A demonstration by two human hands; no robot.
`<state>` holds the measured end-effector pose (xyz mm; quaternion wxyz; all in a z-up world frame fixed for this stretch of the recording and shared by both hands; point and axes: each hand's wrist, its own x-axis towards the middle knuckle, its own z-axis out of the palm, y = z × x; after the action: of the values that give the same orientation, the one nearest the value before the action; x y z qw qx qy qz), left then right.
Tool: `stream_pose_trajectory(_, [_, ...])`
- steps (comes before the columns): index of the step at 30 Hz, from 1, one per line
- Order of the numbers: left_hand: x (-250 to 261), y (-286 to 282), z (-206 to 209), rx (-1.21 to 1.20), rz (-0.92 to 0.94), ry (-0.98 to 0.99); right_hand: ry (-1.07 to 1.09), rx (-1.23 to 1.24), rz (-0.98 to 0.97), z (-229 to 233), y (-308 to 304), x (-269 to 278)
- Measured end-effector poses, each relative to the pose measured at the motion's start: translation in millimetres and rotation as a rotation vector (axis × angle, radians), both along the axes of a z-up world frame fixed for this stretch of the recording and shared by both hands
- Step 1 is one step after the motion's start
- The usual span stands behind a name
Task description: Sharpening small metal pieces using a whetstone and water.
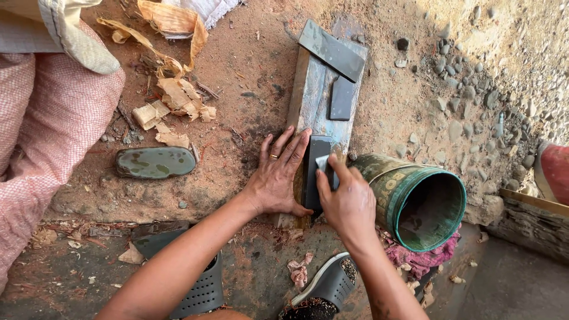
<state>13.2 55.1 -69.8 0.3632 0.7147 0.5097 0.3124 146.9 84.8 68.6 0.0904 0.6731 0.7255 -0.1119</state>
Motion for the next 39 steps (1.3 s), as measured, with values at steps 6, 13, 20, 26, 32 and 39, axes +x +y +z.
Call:
stream_pose_trajectory(6, [0,1,2,-0.026,0.0,-0.012,0.014,-0.106,-0.053,3,-42,7])
stream_pose_trajectory(13, [1,2,0,-0.016,0.005,-0.023,-0.046,-0.158,-0.1,8,-49,0])
stream_pose_trajectory(20, [1,-1,-2,-0.041,-0.005,-0.009,0.007,-0.019,-0.01,-7,-6,-2])
stream_pose_trajectory(26, [2,0,2,-0.057,-0.014,0.009,-0.05,-0.163,-0.039,8,-52,5])
stream_pose_trajectory(32, [2,1,-3,-0.059,-0.028,-0.011,0.037,0.065,0.108,-13,16,2])
stream_pose_trajectory(39, [5,0,-5,-0.012,0.007,-0.004,-0.022,-0.132,-0.003,5,-33,4])
